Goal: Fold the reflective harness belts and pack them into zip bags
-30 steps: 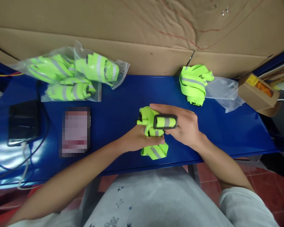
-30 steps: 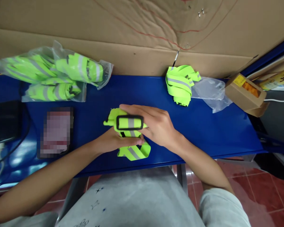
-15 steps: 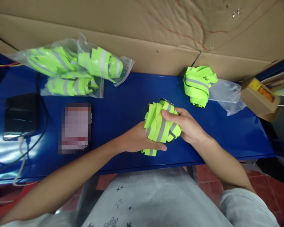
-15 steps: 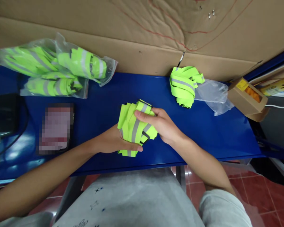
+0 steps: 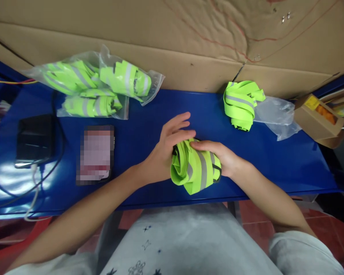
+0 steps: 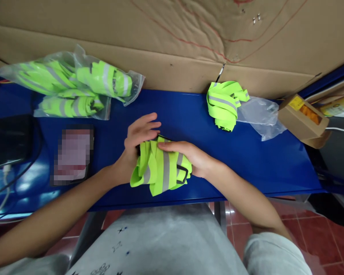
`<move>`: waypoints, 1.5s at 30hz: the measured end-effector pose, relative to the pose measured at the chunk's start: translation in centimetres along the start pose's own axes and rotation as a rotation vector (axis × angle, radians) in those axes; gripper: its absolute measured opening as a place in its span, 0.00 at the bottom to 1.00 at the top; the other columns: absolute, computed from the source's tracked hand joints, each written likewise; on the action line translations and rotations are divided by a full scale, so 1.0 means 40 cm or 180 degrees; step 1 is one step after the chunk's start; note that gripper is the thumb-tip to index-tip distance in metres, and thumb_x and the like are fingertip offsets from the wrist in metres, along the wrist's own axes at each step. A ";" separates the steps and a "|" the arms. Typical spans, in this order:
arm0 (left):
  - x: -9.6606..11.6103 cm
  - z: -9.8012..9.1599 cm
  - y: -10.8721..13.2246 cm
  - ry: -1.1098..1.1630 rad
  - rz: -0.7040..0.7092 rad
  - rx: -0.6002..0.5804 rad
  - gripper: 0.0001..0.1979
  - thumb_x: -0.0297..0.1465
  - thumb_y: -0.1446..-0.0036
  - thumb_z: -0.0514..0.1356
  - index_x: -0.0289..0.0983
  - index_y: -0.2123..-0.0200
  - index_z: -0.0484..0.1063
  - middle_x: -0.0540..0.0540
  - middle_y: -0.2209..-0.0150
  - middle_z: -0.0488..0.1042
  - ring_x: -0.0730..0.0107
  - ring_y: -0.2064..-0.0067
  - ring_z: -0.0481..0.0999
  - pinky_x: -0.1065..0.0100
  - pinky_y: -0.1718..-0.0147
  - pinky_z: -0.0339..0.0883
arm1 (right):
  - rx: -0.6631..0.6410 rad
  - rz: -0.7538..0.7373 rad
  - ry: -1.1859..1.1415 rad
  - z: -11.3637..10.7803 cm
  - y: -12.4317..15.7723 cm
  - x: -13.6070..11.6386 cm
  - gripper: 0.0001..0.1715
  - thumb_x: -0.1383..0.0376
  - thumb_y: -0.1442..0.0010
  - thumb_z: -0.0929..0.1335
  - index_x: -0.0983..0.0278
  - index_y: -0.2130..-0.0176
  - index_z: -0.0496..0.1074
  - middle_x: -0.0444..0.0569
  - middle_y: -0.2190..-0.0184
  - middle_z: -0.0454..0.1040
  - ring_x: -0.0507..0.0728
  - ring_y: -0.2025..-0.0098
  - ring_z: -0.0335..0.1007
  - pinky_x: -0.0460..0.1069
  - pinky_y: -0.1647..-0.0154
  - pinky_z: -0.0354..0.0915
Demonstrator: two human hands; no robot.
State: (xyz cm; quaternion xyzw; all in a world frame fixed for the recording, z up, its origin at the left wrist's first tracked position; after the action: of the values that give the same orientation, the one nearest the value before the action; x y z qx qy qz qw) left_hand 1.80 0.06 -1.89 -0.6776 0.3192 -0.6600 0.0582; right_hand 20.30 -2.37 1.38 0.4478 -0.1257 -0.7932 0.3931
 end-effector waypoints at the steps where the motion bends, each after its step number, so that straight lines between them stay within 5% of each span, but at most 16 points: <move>1: 0.003 -0.001 -0.003 0.0050 0.0069 -0.0192 0.25 0.34 0.51 0.76 0.46 0.50 0.75 0.42 0.32 0.68 0.49 0.34 0.71 0.49 0.38 0.68 | 0.0129 -0.0056 0.0003 -0.003 -0.002 0.000 0.13 0.56 0.46 0.76 0.63 0.70 0.77 0.46 0.73 0.81 0.54 0.72 0.77 0.47 0.69 0.75; 4: 0.007 -0.009 -0.012 0.0172 0.0197 -0.0633 0.21 0.33 0.50 0.76 0.45 0.54 0.75 0.41 0.39 0.76 0.50 0.37 0.75 0.47 0.37 0.68 | 0.0616 -0.0276 0.0206 -0.010 -0.003 -0.001 0.14 0.55 0.42 0.70 0.63 0.66 0.77 0.48 0.69 0.82 0.56 0.69 0.78 0.48 0.67 0.75; 10: -0.016 -0.024 -0.009 0.0049 0.0213 -0.0263 0.19 0.31 0.47 0.73 0.44 0.54 0.74 0.42 0.49 0.80 0.54 0.44 0.79 0.51 0.45 0.73 | 0.0712 -0.0817 0.0748 -0.004 0.009 -0.006 0.34 0.41 0.36 0.64 0.64 0.48 0.75 0.52 0.60 0.82 0.61 0.58 0.80 0.53 0.58 0.76; 14: -0.028 -0.033 -0.008 -0.0235 0.0258 0.0000 0.15 0.32 0.44 0.70 0.43 0.54 0.72 0.44 0.53 0.78 0.59 0.52 0.79 0.59 0.54 0.72 | 0.0890 -0.1515 0.1417 -0.003 0.017 0.002 0.35 0.40 0.34 0.65 0.60 0.41 0.70 0.52 0.48 0.78 0.60 0.48 0.76 0.52 0.53 0.74; 18: -0.026 -0.041 -0.018 -0.0366 -0.0082 0.0288 0.23 0.36 0.51 0.75 0.42 0.56 0.70 0.49 0.59 0.75 0.63 0.60 0.78 0.61 0.59 0.71 | 0.0707 -0.2287 0.2272 -0.007 0.022 0.009 0.39 0.40 0.33 0.66 0.58 0.34 0.61 0.54 0.42 0.70 0.58 0.43 0.72 0.52 0.47 0.73; 21: -0.021 -0.030 -0.029 -0.0330 -0.0731 0.0610 0.27 0.37 0.59 0.79 0.40 0.58 0.72 0.49 0.60 0.77 0.62 0.58 0.78 0.59 0.54 0.73 | 0.0901 -0.3027 0.2994 -0.003 0.025 0.012 0.45 0.44 0.35 0.70 0.58 0.30 0.54 0.58 0.37 0.65 0.62 0.38 0.68 0.55 0.44 0.73; 23: -0.017 -0.013 -0.032 0.0121 -0.1197 0.0781 0.25 0.37 0.55 0.77 0.39 0.56 0.74 0.46 0.54 0.80 0.59 0.52 0.80 0.57 0.47 0.73 | 0.1424 -0.3553 0.3426 -0.001 0.024 0.018 0.41 0.52 0.36 0.74 0.59 0.33 0.58 0.59 0.37 0.64 0.64 0.37 0.66 0.57 0.43 0.73; 26: -0.009 0.018 -0.029 0.0884 -0.1591 0.0945 0.26 0.35 0.53 0.77 0.39 0.51 0.76 0.45 0.49 0.81 0.57 0.46 0.80 0.56 0.43 0.73 | 0.1959 -0.4111 0.3413 -0.001 0.017 0.036 0.23 0.62 0.33 0.72 0.58 0.42 0.67 0.54 0.49 0.71 0.59 0.48 0.72 0.55 0.51 0.75; 34: -0.003 0.042 -0.010 0.2024 -0.2179 0.0791 0.24 0.37 0.49 0.74 0.44 0.48 0.77 0.47 0.48 0.81 0.56 0.45 0.80 0.60 0.49 0.77 | 0.1806 -0.3917 0.3083 0.007 0.004 0.064 0.04 0.64 0.33 0.72 0.59 0.57 0.74 0.44 0.64 0.77 0.51 0.66 0.75 0.47 0.65 0.73; 40: 0.001 0.057 -0.005 0.2444 -0.2157 0.0400 0.28 0.40 0.52 0.77 0.43 0.48 0.77 0.44 0.48 0.81 0.56 0.45 0.80 0.61 0.48 0.76 | 0.2123 -0.4205 0.4495 -0.007 -0.016 0.048 0.06 0.66 0.29 0.68 0.60 0.53 0.74 0.46 0.62 0.80 0.53 0.64 0.76 0.49 0.62 0.68; 45: -0.011 0.060 -0.005 0.2229 -0.2188 0.0629 0.25 0.32 0.53 0.77 0.39 0.51 0.78 0.44 0.48 0.82 0.59 0.45 0.80 0.63 0.45 0.73 | 0.2004 -0.4147 0.5613 -0.014 -0.015 0.031 0.12 0.70 0.28 0.62 0.62 0.49 0.73 0.46 0.69 0.80 0.55 0.69 0.74 0.52 0.65 0.58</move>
State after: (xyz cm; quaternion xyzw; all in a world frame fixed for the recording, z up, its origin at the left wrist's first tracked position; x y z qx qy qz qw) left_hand 4.15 -0.39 -2.44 -0.4726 0.0138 -0.8559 -0.2094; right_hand 20.08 -2.78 -0.03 0.9079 0.2573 -0.1887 -0.2718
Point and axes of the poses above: each hand's wrist, its own y-axis away from the middle knuckle, its own z-axis out of the palm, x = y × z, the point moved 1 cm from there along -y, towards the middle knuckle
